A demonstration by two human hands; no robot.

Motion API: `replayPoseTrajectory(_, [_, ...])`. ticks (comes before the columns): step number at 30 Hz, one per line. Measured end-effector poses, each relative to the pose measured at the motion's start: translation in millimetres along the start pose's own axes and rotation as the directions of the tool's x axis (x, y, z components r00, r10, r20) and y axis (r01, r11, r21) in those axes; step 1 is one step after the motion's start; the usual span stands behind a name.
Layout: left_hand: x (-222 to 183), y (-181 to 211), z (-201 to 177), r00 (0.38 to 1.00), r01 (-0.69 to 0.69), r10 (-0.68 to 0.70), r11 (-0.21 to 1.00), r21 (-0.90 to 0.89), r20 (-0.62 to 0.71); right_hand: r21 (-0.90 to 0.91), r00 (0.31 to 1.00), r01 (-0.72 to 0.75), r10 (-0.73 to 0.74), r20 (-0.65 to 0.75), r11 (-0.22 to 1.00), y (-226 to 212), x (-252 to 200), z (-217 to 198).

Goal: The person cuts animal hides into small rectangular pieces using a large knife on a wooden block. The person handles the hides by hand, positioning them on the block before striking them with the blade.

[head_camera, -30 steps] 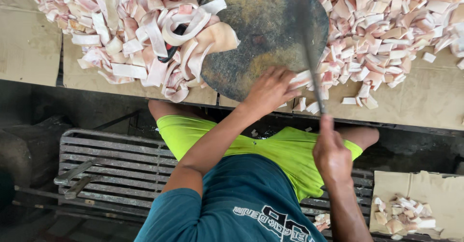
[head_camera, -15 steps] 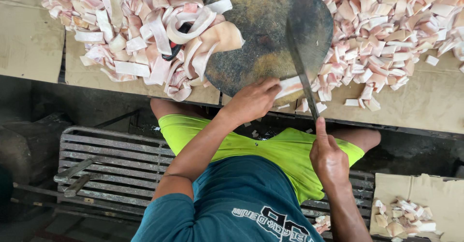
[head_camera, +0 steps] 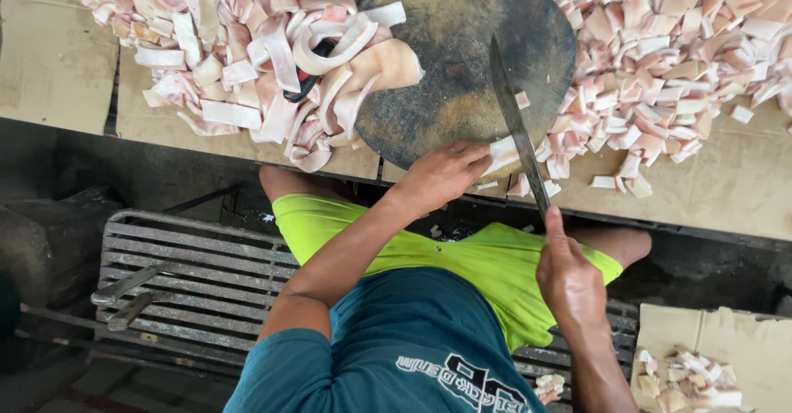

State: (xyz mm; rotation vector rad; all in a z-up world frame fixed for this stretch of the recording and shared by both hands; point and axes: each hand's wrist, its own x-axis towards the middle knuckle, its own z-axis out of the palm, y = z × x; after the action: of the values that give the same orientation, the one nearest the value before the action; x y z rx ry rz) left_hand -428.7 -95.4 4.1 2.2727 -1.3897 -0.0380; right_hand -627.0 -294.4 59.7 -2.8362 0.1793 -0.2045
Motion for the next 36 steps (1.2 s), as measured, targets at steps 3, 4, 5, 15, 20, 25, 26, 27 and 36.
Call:
replayPoseTrajectory(3, [1,0,5,0.998,-0.014,0.014,1.0,0.014,-0.065,0.131,0.998,-0.03,0.037,-0.055,0.991,15,-10,-11])
replayPoseTrajectory(4, [1,0,6,0.998,-0.006,0.007,1.0,0.012,-0.056,0.173,0.996,-0.041,0.054,-0.07,0.984,21,-15,-14])
replayPoseTrajectory(5, [2,-1,8,0.999,0.001,-0.001,1.0,0.009,-0.046,0.183,0.987,0.023,0.006,-0.16,0.983,25,-20,-15])
replayPoseTrajectory(15, [6,0,18,0.995,0.027,-0.027,1.0,-0.005,-0.093,0.077,1.0,-0.006,0.007,-0.015,0.997,4,-8,2])
replayPoseTrajectory(20, [3,-1,16,0.997,0.013,-0.013,1.0,0.007,-0.071,0.213,0.969,0.061,-0.006,-0.247,0.975,3,-17,-28])
replayPoseTrajectory(25, [0,2,14,0.992,0.014,-0.018,1.0,-0.028,-0.127,0.083,0.998,0.063,-0.063,-0.001,0.995,-13,-11,-9])
replayPoseTrajectory(26, [1,2,15,0.991,0.022,-0.026,0.999,-0.033,-0.135,0.076,0.999,0.029,-0.03,0.023,0.997,-13,-10,-7])
replayPoseTrajectory(27, [2,2,15,0.989,0.03,-0.035,0.999,-0.037,-0.142,0.067,0.999,-0.006,0.003,0.046,0.998,-13,-8,-6])
replayPoseTrajectory(36, [-16,-33,-23,0.836,0.302,-0.253,0.953,0.024,-0.487,0.345,0.999,-0.05,0.04,0.035,0.937,-8,-23,-27])
